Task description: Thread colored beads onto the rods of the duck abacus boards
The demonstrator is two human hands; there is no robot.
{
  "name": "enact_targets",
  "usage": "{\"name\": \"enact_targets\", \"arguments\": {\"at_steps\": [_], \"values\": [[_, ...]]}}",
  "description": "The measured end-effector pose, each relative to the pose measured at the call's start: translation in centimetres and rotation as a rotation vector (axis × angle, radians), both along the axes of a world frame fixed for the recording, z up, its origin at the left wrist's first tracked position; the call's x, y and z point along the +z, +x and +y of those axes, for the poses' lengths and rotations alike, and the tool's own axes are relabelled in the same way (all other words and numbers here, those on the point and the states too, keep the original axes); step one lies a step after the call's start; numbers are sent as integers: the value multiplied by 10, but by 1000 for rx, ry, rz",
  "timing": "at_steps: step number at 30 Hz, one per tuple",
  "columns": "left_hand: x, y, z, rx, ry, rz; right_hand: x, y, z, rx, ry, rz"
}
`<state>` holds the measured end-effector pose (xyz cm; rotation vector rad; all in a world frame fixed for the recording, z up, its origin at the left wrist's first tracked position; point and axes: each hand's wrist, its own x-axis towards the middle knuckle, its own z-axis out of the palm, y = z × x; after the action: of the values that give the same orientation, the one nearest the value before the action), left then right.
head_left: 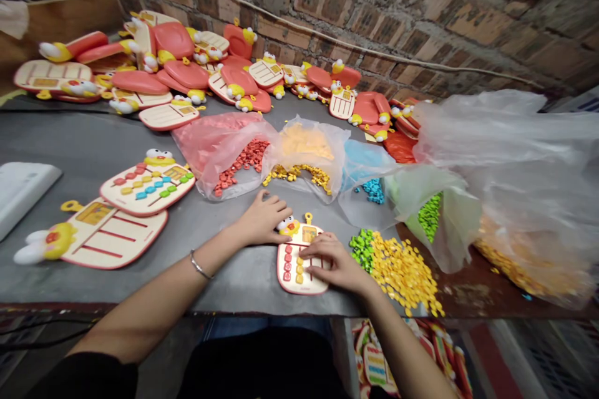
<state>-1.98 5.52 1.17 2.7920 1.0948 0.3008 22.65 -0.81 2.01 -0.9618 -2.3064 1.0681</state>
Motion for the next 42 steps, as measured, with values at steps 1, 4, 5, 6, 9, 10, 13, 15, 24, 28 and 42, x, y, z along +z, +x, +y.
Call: {"name": "enact_targets", "arguments": {"at_steps": [1, 4, 5, 6, 9, 10, 13, 15, 24, 28, 42], "values": [[0, 0, 0, -2, -1, 3, 4, 3, 2, -19, -16, 8], [-1, 0, 0, -6, 3, 1, 12, 9, 19, -182, 7, 37], [-1, 0, 0, -5, 5, 1, 13, 10, 30, -237, 50, 34], [-1, 0, 0, -4, 7, 4, 13, 10, 42, -273, 108, 21], [1, 0, -1, 2, 13, 14, 6, 5, 88, -269, 292, -71], [2, -1, -1, 3, 14, 15, 1, 2, 104, -257, 340, -118], [2, -1, -1, 0, 15, 14, -15, -12, 145, -262, 432, -295], [2, -2, 0, -2, 19, 10, -24, -20, 163, -298, 461, -393], [1, -2, 0, 0, 13, 0, -7, 2, 121, -354, 382, -46], [2, -2, -1, 6, 9, -5, 0, 13, 63, -362, 211, 89], [2, -1, 0, 18, 6, -4, -12, 12, 21, -321, 403, -185]]}}
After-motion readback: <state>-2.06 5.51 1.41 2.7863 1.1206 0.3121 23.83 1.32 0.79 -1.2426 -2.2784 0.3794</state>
